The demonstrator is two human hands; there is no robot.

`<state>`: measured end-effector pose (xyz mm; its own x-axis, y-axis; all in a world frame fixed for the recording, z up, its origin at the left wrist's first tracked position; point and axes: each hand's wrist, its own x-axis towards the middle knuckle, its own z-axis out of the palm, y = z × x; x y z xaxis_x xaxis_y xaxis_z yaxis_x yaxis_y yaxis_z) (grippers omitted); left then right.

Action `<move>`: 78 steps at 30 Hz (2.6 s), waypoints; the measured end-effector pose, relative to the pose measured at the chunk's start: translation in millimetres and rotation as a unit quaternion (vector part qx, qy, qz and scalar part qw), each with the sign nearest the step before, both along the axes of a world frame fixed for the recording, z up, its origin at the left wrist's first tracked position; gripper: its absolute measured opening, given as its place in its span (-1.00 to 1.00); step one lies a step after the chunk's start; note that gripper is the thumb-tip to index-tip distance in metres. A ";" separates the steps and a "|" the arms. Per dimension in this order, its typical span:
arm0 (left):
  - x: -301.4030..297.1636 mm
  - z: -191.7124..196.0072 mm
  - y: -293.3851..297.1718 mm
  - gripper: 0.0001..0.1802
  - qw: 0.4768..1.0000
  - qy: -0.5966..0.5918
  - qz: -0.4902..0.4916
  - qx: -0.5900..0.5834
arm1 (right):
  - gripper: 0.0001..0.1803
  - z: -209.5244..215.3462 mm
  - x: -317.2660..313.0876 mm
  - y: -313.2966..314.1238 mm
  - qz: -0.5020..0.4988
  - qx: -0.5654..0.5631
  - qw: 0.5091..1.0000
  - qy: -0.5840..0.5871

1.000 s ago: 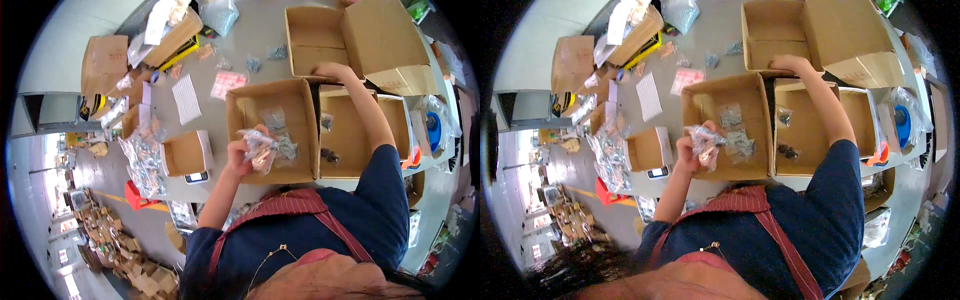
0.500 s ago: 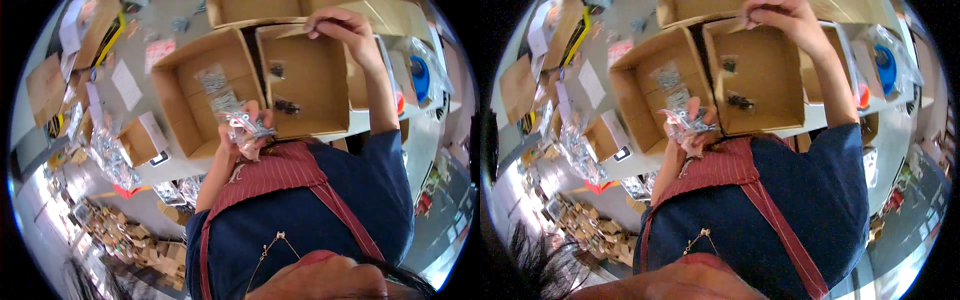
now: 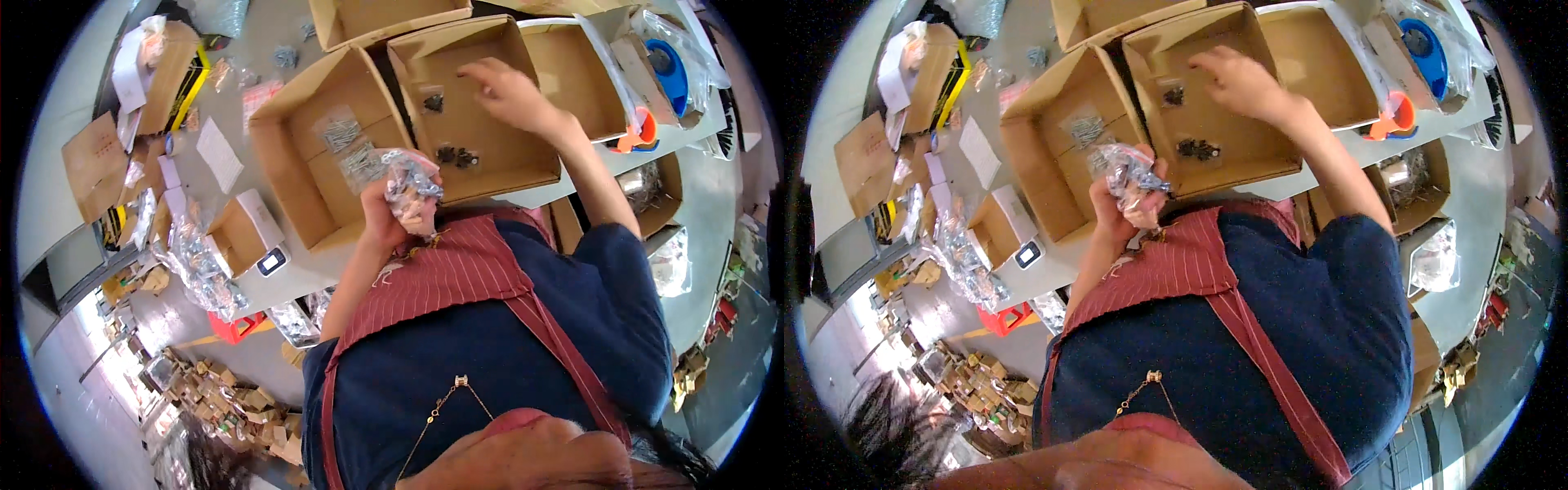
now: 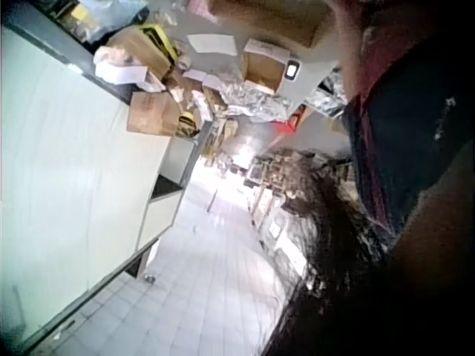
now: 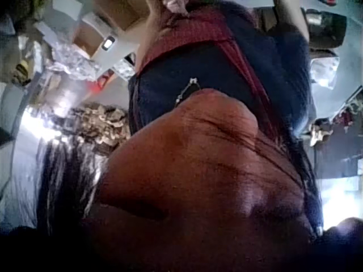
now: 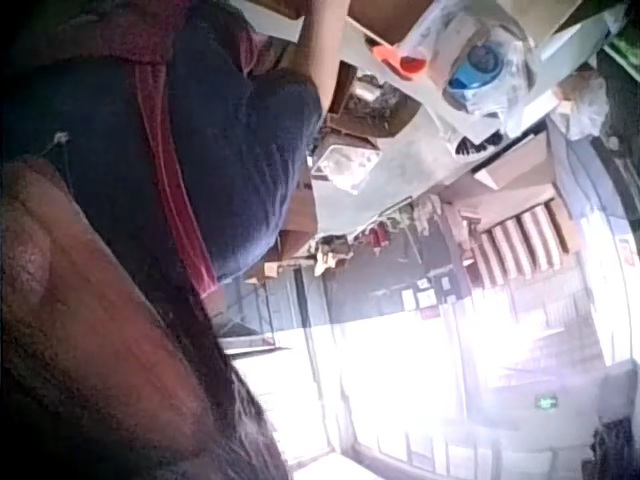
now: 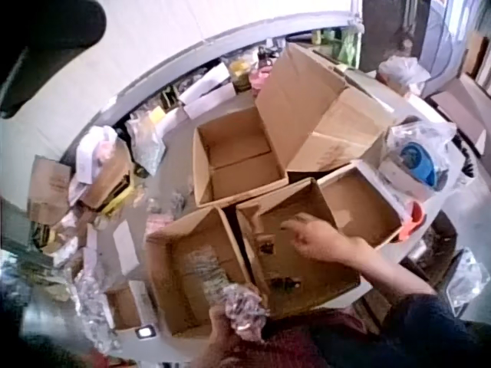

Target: The person packs hardware components by placing screws, fasteners, brackets, and wooden dowels from boxes into plastic bags and weighing items on a digital scale.

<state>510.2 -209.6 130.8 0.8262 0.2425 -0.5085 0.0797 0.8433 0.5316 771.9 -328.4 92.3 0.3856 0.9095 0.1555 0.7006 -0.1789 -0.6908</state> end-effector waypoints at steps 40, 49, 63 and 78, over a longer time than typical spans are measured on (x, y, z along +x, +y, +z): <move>-331.1 6.1 -5.7 -0.60 0.807 0.053 0.579 -0.101 | -0.69 79.9 -190.1 270.7 0.233 -0.066 0.882 0.404; -362.2 16.3 9.9 -0.67 0.828 0.066 0.547 -0.101 | -0.66 83.1 -335.7 325.5 0.295 -0.110 0.860 0.403; -424.1 -23.8 55.3 -0.66 0.831 0.054 0.548 -0.085 | -0.70 110.7 -365.2 331.0 0.287 0.108 0.869 0.388; -414.9 61.0 228.6 -0.59 0.862 0.125 0.423 0.250 | -0.60 25.2 -262.2 183.4 -0.067 0.127 0.890 0.432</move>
